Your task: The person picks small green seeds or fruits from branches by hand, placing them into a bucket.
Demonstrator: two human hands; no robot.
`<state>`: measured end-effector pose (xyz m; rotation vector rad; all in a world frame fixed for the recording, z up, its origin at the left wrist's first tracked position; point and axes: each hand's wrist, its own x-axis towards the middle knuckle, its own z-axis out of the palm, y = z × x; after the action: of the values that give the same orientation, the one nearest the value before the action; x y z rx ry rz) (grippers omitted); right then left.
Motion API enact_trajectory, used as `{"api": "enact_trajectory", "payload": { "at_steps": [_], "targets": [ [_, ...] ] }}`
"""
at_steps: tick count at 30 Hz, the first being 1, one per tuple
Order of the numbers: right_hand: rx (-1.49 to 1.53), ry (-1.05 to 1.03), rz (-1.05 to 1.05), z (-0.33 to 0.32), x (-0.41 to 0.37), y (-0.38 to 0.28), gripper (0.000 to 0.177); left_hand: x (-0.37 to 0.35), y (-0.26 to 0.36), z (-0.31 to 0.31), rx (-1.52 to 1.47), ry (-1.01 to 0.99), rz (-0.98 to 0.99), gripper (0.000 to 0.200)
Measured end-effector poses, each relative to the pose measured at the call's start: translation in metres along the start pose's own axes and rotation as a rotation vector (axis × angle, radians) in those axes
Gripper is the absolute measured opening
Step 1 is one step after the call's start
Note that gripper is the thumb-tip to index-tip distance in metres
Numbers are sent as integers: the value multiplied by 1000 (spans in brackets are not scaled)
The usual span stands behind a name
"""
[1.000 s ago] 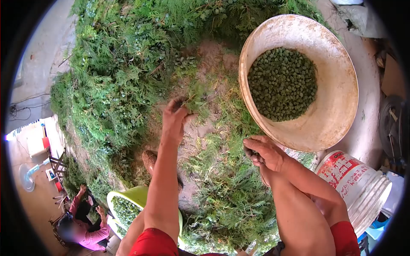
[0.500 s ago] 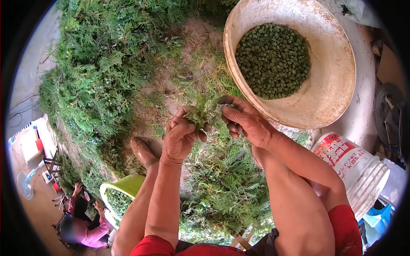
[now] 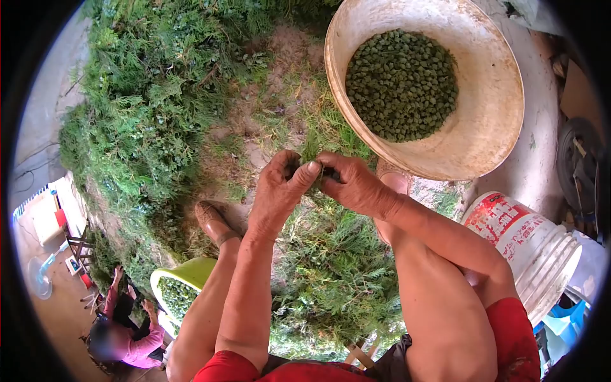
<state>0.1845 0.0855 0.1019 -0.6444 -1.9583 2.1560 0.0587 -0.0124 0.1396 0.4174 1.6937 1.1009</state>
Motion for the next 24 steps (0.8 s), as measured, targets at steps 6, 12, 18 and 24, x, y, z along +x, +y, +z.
{"api": "enact_trajectory", "payload": {
  "at_steps": [6, 12, 18, 24],
  "targets": [
    [72, -97, 35, 1, -3, -3, 15, 1, -8, 4, -72, 10, 29, 34],
    [395, -133, 215, -22, -14, -22, 17, -10, 10, -18, -363, 6, 28, 20],
    [638, -130, 265, -17, -15, -44, 32, -41, 57, -22, -460, 8, 42, 11],
    [767, -343, 147, -9, -23, -117, 43, -80, 110, -30, -350, 51, 56, 15]
  ]
}}
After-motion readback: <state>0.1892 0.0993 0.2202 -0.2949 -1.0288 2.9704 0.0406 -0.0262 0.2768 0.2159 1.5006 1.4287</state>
